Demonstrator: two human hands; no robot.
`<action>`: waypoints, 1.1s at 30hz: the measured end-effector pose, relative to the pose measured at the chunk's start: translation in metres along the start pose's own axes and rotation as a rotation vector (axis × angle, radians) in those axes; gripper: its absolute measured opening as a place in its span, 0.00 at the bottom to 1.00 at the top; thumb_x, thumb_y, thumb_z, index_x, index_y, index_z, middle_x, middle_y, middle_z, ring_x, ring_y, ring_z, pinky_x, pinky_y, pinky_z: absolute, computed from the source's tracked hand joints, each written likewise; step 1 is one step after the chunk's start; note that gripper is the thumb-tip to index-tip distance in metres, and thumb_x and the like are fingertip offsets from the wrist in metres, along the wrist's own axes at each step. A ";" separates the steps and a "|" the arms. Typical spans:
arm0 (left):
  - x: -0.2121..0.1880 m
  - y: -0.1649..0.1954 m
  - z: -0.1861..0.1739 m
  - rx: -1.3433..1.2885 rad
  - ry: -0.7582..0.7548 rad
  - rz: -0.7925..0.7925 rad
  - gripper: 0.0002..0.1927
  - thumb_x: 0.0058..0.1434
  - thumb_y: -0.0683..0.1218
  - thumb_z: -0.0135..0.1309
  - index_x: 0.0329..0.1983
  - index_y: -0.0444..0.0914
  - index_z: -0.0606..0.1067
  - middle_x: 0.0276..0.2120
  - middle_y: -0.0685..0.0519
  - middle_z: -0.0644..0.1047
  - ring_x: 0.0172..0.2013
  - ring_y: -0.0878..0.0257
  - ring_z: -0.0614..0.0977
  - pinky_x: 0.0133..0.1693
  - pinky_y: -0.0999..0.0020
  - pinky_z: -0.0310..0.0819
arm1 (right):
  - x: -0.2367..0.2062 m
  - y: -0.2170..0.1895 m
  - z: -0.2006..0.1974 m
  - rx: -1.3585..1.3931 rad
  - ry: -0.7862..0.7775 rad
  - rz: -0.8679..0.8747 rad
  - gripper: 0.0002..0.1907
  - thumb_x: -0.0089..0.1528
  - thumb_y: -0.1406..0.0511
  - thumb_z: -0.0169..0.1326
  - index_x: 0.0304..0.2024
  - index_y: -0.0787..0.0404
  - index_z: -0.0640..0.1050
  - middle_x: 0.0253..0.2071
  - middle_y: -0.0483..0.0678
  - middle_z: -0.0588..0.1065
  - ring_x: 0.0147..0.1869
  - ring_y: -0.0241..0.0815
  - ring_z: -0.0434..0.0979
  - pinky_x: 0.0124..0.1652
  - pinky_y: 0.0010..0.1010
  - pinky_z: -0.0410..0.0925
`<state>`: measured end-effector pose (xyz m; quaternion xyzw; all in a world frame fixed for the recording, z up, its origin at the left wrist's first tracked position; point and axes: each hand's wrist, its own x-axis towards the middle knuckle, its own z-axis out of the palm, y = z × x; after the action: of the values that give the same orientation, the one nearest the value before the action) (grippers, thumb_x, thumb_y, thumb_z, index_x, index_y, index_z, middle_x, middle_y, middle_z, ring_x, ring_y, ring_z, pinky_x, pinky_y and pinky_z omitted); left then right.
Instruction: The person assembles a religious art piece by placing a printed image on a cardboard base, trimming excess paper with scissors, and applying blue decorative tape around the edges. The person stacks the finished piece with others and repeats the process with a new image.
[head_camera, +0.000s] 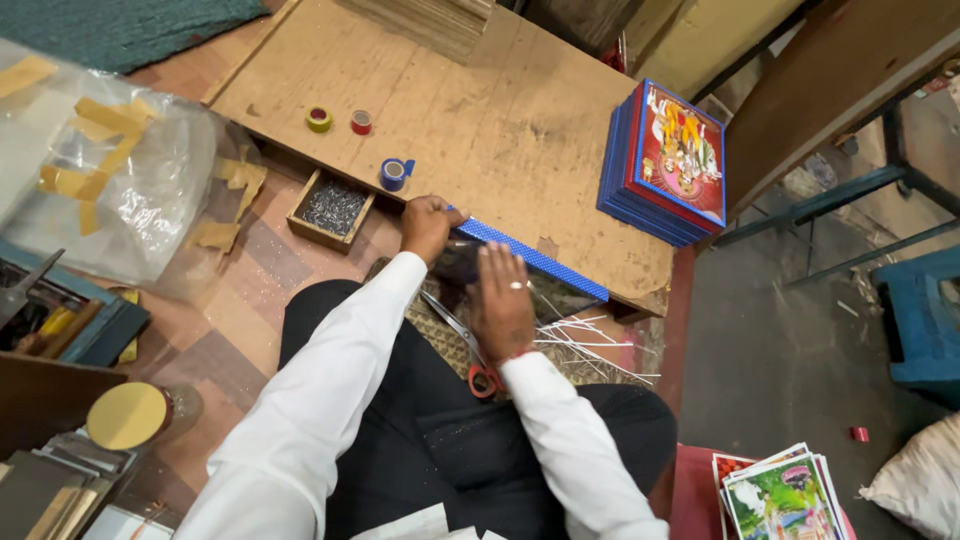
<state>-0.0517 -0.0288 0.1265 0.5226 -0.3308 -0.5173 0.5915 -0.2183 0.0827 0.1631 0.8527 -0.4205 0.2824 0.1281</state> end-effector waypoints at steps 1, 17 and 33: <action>0.000 0.001 -0.001 -0.029 -0.011 -0.015 0.14 0.52 0.39 0.67 0.18 0.34 0.72 0.17 0.52 0.74 0.17 0.65 0.76 0.18 0.67 0.75 | 0.008 -0.009 0.004 0.004 0.000 0.005 0.29 0.63 0.67 0.56 0.65 0.73 0.69 0.67 0.65 0.68 0.74 0.62 0.65 0.72 0.51 0.55; -0.006 0.014 -0.010 -0.160 -0.036 -0.137 0.09 0.49 0.35 0.67 0.26 0.30 0.75 0.26 0.47 0.80 0.26 0.57 0.84 0.24 0.61 0.82 | -0.009 0.031 -0.019 -0.048 0.169 0.096 0.21 0.61 0.74 0.58 0.58 0.67 0.77 0.57 0.58 0.77 0.63 0.57 0.76 0.65 0.46 0.66; -0.071 0.048 0.005 0.946 0.082 0.710 0.18 0.57 0.41 0.59 0.51 0.34 0.76 0.46 0.42 0.79 0.50 0.44 0.78 0.54 0.51 0.67 | -0.012 0.027 -0.007 -0.024 0.239 0.190 0.21 0.58 0.71 0.61 0.55 0.64 0.79 0.55 0.56 0.78 0.61 0.57 0.75 0.65 0.46 0.65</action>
<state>-0.0613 0.0343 0.1843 0.6063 -0.6570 -0.0634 0.4434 -0.2483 0.0765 0.1615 0.7676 -0.4845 0.3877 0.1602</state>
